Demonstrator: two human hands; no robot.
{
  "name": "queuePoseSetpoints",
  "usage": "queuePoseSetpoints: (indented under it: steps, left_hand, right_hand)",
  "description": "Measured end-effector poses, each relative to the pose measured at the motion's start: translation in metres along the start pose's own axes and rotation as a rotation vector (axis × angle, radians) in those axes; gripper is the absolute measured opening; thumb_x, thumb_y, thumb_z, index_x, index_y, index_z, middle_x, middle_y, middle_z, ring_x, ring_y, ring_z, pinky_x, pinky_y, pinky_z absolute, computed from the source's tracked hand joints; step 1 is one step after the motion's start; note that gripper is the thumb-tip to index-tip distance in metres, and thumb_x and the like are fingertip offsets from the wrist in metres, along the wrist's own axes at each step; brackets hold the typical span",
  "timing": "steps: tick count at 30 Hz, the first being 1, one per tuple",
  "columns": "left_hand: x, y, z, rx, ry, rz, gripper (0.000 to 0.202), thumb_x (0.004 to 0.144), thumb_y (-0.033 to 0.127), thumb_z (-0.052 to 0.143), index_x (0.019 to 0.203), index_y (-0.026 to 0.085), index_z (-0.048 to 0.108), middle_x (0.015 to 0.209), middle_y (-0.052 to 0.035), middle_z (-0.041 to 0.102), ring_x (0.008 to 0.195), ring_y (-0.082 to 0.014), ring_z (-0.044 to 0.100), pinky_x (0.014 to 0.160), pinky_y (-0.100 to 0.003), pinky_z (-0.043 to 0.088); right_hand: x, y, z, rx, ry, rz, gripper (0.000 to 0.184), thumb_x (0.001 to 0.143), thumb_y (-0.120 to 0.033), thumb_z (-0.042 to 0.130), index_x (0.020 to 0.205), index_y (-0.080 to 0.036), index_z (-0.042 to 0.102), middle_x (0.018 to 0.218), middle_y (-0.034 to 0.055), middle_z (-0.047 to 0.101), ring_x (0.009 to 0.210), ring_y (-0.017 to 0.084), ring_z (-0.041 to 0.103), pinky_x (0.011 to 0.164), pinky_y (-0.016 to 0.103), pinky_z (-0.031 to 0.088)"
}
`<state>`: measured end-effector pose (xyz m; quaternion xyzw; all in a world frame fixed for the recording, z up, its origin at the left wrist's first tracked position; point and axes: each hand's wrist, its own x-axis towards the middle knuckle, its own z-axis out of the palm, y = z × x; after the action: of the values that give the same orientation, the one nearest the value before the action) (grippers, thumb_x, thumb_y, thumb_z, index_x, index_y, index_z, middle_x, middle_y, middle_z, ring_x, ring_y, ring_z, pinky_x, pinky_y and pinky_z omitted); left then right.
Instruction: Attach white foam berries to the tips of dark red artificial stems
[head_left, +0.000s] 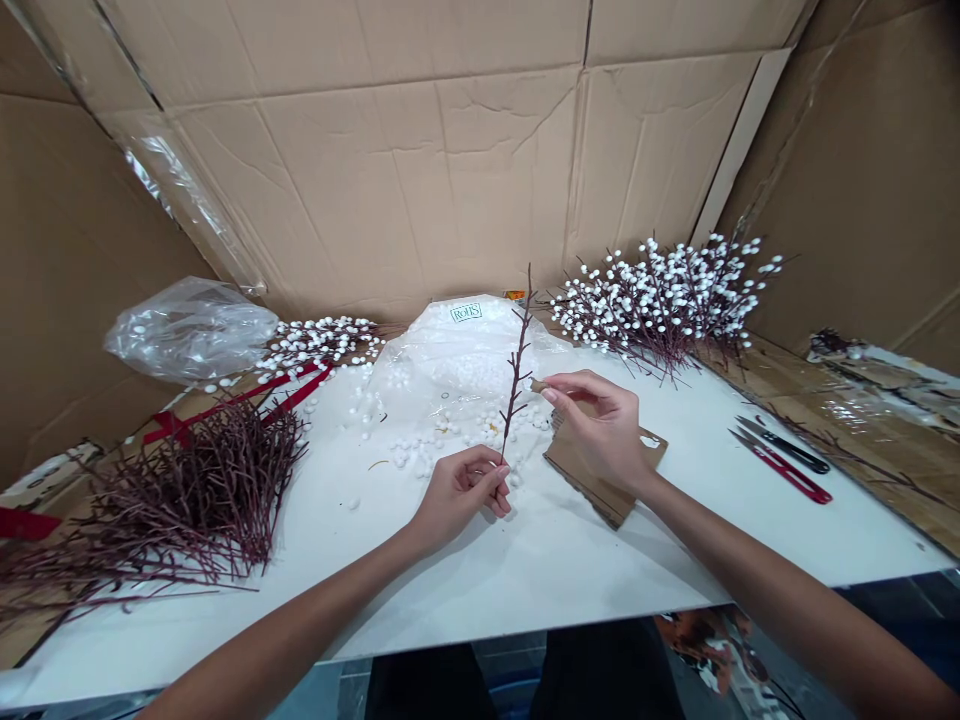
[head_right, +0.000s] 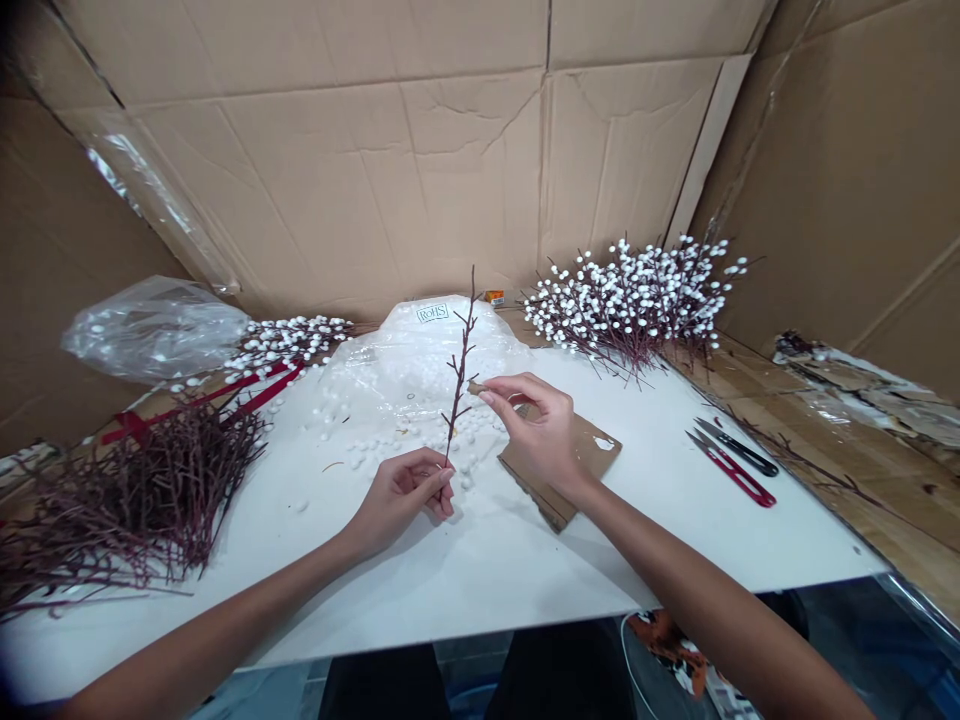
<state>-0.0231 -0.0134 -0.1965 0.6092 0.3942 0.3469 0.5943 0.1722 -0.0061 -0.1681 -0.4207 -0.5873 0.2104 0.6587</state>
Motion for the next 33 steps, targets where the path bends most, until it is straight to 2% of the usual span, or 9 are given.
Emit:
queuePoseSetpoints:
  steps: [5,13,24,33]
  left_hand:
    - [-0.001,0.001,0.000,0.008,-0.004,0.000,0.028,0.078,0.040,0.066,0.081,0.013,0.059,0.060,0.0003,0.061,0.051,-0.0125,0.063,0.049,-0.022,0.052]
    - [-0.001,0.002,0.001,0.018,-0.006,0.004,0.028,0.079,0.040,0.066,0.081,0.013,0.058,0.059,0.0004,0.061,0.051,-0.0124,0.063,0.048,-0.022,0.052]
    - [-0.001,0.003,0.001,0.024,-0.002,0.006,0.030,0.078,0.044,0.066,0.081,0.014,0.059,0.059,0.0003,0.061,0.050,-0.0124,0.063,0.047,-0.022,0.052]
    - [-0.002,0.003,0.001,0.019,-0.004,0.007,0.030,0.078,0.042,0.066,0.081,0.013,0.059,0.059,0.0005,0.060,0.051,-0.0124,0.063,0.048,-0.022,0.052]
  right_hand:
    - [0.000,0.000,0.000,-0.014,-0.032,0.024,0.010,0.078,-0.029,0.069,0.083,-0.021,0.073,0.086,0.0042,0.073,0.080,0.016,0.066,0.068,0.028,0.052]
    - [0.008,0.004,-0.005,0.101,0.148,0.077,0.014,0.074,-0.032,0.072,0.081,-0.020,0.073,0.081,0.0038,0.072,0.071,0.015,0.063,0.061,0.028,0.051]
    - [0.013,0.010,-0.006,0.078,0.105,0.165,0.019,0.072,-0.036,0.071,0.080,-0.018,0.073,0.082,0.0059,0.072,0.070,0.016,0.063,0.056,0.027,0.051]
    - [0.015,0.005,-0.007,0.131,0.214,0.090,0.014,0.073,-0.032,0.072,0.079,-0.020,0.072,0.077,0.0036,0.070,0.067,0.014,0.059,0.054,0.026,0.051]
